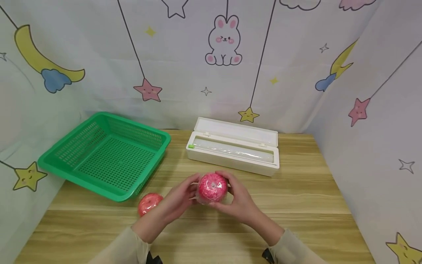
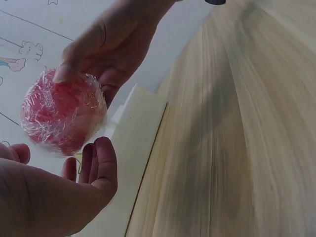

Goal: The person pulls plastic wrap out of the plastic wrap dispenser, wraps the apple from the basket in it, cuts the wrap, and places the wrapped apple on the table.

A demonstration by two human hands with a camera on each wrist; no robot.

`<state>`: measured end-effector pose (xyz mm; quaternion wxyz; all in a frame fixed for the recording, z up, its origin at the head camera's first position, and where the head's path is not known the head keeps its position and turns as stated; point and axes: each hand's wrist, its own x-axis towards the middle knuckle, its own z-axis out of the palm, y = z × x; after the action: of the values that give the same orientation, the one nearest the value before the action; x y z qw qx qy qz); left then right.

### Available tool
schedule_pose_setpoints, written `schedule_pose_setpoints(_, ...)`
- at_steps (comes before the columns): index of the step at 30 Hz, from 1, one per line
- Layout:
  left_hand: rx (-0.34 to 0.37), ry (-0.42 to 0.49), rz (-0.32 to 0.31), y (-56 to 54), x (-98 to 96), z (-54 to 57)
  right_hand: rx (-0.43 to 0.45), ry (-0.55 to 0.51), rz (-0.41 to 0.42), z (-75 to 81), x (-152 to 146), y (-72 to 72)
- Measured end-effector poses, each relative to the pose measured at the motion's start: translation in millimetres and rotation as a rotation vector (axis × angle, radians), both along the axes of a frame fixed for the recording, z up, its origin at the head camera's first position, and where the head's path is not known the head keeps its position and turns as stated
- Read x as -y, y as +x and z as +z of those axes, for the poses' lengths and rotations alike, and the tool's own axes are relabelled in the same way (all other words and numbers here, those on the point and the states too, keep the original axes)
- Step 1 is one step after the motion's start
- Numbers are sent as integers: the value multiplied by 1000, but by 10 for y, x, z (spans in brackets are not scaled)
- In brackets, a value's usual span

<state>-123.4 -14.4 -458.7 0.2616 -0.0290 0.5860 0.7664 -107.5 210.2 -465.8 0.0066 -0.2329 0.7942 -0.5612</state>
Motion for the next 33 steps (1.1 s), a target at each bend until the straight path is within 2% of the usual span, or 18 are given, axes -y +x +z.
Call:
schedule_pose_setpoints(4, -96, -169, -3, 68, 111, 77, 4, 0, 15, -23, 40, 32)
schedule_pose_setpoints(10, -278, -307, -19, 184, 284, 165, 7, 16, 39, -61, 92, 61)
schedule_pose_setpoints(16, -502, -421, -115, 258, 490, 233, -37, 41, 74, -103, 159, 51)
schedule_pose_setpoints(21, -752, -512, -198, 284, 679, 185, -38, 76, 103, -157, 250, 39)
schedule_pose_setpoints(26, -930, -744, -244, 333, 780, 104, -17, 135, 135, -234, 339, 55)
schedule_pose_setpoints(29, -994, -860, -268, 372, 807, 55, -8, 188, 145, -291, 388, 61)
schedule_pose_setpoints(33, -1009, -919, -295, 408, 809, -3, 2, 218, 158, -365, 437, 65)
